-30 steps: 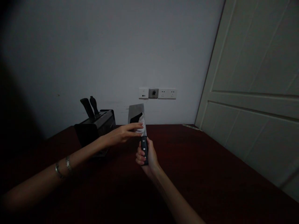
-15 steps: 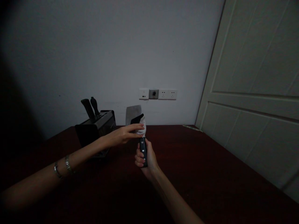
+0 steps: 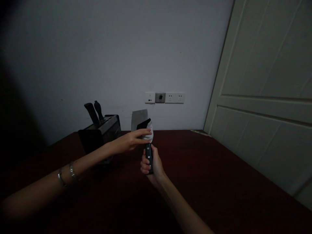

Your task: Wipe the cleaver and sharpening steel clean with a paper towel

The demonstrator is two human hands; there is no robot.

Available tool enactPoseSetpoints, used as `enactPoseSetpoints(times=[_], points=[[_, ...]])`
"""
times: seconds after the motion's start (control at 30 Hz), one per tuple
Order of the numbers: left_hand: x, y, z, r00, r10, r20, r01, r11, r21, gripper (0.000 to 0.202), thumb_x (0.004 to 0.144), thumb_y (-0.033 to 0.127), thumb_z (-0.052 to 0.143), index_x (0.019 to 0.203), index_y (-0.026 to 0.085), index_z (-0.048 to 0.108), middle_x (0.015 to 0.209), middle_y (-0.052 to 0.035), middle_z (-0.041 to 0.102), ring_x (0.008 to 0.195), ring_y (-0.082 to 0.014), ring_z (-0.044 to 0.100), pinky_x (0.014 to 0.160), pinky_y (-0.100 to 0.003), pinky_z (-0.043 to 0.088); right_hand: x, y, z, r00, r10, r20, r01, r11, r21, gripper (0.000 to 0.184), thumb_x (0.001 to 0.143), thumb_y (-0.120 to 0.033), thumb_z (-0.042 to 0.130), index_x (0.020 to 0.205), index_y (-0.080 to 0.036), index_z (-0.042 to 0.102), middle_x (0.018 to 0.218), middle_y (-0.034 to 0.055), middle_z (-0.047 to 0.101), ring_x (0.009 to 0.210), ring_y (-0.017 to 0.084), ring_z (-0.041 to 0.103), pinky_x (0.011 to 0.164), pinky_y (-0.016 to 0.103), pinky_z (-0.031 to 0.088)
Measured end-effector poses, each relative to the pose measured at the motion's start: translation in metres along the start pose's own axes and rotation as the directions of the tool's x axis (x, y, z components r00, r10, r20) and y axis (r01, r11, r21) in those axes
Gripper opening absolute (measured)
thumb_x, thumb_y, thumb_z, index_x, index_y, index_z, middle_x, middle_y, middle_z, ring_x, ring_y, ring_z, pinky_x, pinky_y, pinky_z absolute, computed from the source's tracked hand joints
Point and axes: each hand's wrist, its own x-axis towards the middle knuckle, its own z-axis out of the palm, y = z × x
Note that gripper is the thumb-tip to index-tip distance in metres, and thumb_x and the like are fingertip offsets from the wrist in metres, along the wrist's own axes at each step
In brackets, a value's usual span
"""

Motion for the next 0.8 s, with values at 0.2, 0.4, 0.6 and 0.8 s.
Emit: enactPoseSetpoints(times=[0.2, 0.4, 0.6, 0.8], points=[[0.015, 0.005, -0.013, 0.998, -0.019, 0.056, 0.016, 0.998, 0.061, 0.046, 0.073, -0.002, 0.045, 0.110, 0.020, 0.058, 0.130, -0.0102, 0.044, 0.123, -0.0221, 0.037, 0.099, -0.036, 0.039, 0.001, -0.002, -0.001, 0.999, -0.034, -0.003, 0.034, 0.999, -0.006, 0.032, 0.080, -0.047, 0.046, 0.069, -0.017, 0.049, 0.037, -0.0106, 0.032, 0.028, 0.002, 0.016, 0.028, 0.012, 0.012], [0.026, -0.004, -0.017, 0.999, -0.016, 0.043, 0.008, 0.985, 0.174, 0.025, 0.079, 0.006, 0.046, 0.096, 0.019, 0.061, 0.112, -0.0082, 0.054, 0.108, -0.0205, 0.043, 0.086, -0.033, 0.044, 0.001, -0.003, -0.002, 0.999, -0.050, -0.017, 0.051, 0.998, 0.029, 0.029, 0.079, -0.044, 0.050, 0.068, -0.016, 0.050, 0.037, -0.0110, 0.032, 0.028, 0.001, 0.017, 0.028, 0.012, 0.013], [0.007, -0.042, -0.021, 0.928, -0.195, -0.318, 0.256, 0.953, 0.160, 0.027, 0.083, 0.005, 0.040, 0.091, 0.018, 0.062, 0.104, -0.0074, 0.056, 0.099, -0.0163, 0.046, 0.086, -0.033, 0.041, 0.001, -0.019, -0.005, 0.987, -0.155, -0.045, 0.159, 0.984, 0.078, 0.027, 0.080, -0.039, 0.047, 0.066, -0.016, 0.050, 0.037, -0.0107, 0.032, 0.027, 0.001, 0.018, 0.028, 0.011, 0.013], [-0.031, -0.049, 0.028, 0.750, -0.519, -0.410, 0.495, 0.852, -0.174, 0.024, 0.076, 0.002, 0.043, 0.074, 0.014, 0.063, 0.088, -0.0047, 0.058, 0.087, -0.0134, 0.053, 0.080, -0.030, 0.042, -0.004, -0.035, -0.006, 0.971, -0.234, -0.039, 0.237, 0.967, 0.096, 0.025, 0.080, -0.037, 0.047, 0.067, -0.017, 0.048, 0.040, -0.0105, 0.032, 0.028, 0.001, 0.021, 0.028, 0.011, 0.016]])
